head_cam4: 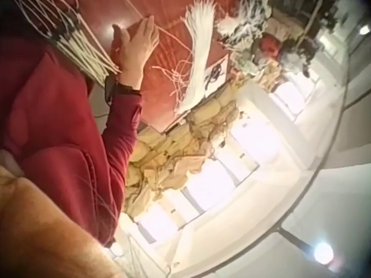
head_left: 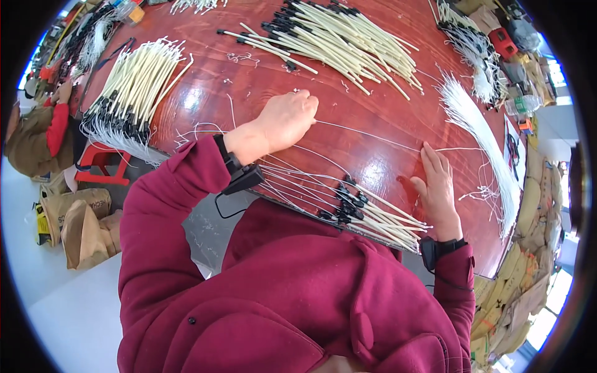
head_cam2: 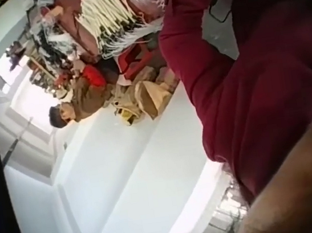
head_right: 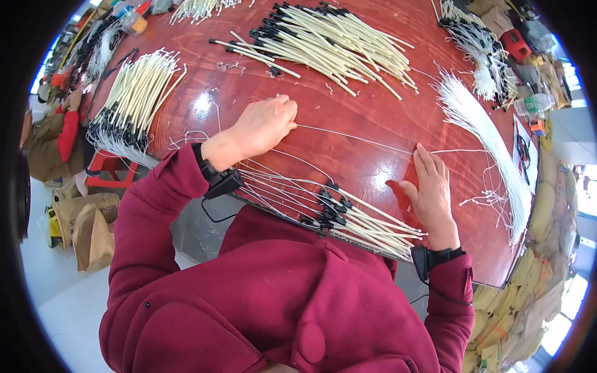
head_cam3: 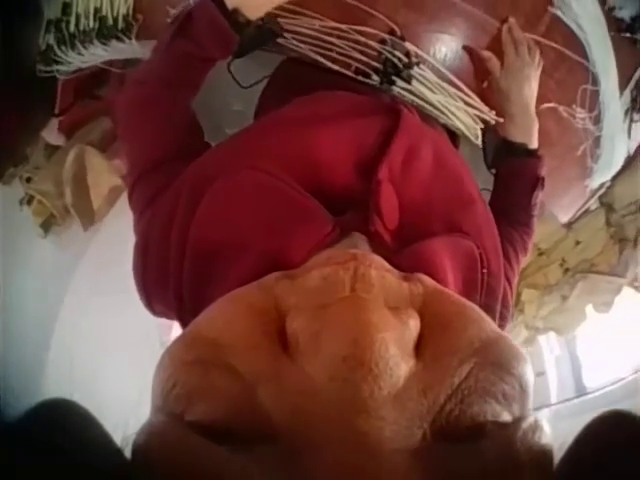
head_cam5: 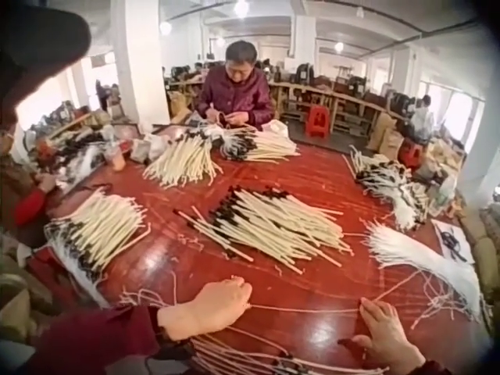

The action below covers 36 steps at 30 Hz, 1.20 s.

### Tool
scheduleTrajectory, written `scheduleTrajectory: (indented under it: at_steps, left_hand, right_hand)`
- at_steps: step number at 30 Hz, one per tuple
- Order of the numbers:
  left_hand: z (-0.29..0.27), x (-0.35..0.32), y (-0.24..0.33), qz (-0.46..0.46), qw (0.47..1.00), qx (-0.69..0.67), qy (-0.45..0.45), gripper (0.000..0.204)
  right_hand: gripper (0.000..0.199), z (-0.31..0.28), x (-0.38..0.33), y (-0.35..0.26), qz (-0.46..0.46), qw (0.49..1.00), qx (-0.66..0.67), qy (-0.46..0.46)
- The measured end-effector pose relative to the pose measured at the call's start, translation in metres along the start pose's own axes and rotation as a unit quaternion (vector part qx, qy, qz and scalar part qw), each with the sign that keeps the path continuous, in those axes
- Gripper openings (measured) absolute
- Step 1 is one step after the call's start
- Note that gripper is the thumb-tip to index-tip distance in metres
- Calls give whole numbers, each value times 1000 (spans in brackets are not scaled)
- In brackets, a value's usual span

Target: Manual assembly of calligraphy brushes by organizing bristles and fitting them into handles.

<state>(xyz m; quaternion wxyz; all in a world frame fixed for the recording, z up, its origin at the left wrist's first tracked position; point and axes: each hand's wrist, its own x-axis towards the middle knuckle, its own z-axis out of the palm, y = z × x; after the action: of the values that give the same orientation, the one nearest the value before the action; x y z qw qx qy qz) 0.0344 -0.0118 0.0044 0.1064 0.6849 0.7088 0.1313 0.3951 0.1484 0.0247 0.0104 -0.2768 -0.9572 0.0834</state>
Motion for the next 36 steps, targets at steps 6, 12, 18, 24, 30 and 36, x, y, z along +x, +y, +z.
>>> scheduleTrajectory:
  at_steps: [6, 12, 18, 24, 30, 36]
  left_hand:
    - [-14, 41, -38, 54, 982, 39, 174, 17]
    - [-8, 59, -71, 128, 953, 177, 208, 15]
    - [-32, 33, -49, 187, 959, 56, 207, 19]
    - [-18, -33, -28, 76, 977, -104, 168, 15]
    - [-5, -52, -19, 14, 985, -104, 134, 11]
    - [-1, -46, -13, 19, 988, -83, 127, 10]
  right_hand:
    - [67, 0, -1, -2, -9, 1000, 19, 16]
    - [62, 1, 1, -6, 7, 999, 49, 16]
    - [60, 5, -3, 3, 11, 997, 71, 24]
    - [59, 10, -1, 1, 2, 997, 64, 48]
    - [59, 11, 0, -1, -10, 996, 53, 75]
    - [60, 13, 1, -2, -9, 996, 41, 82]
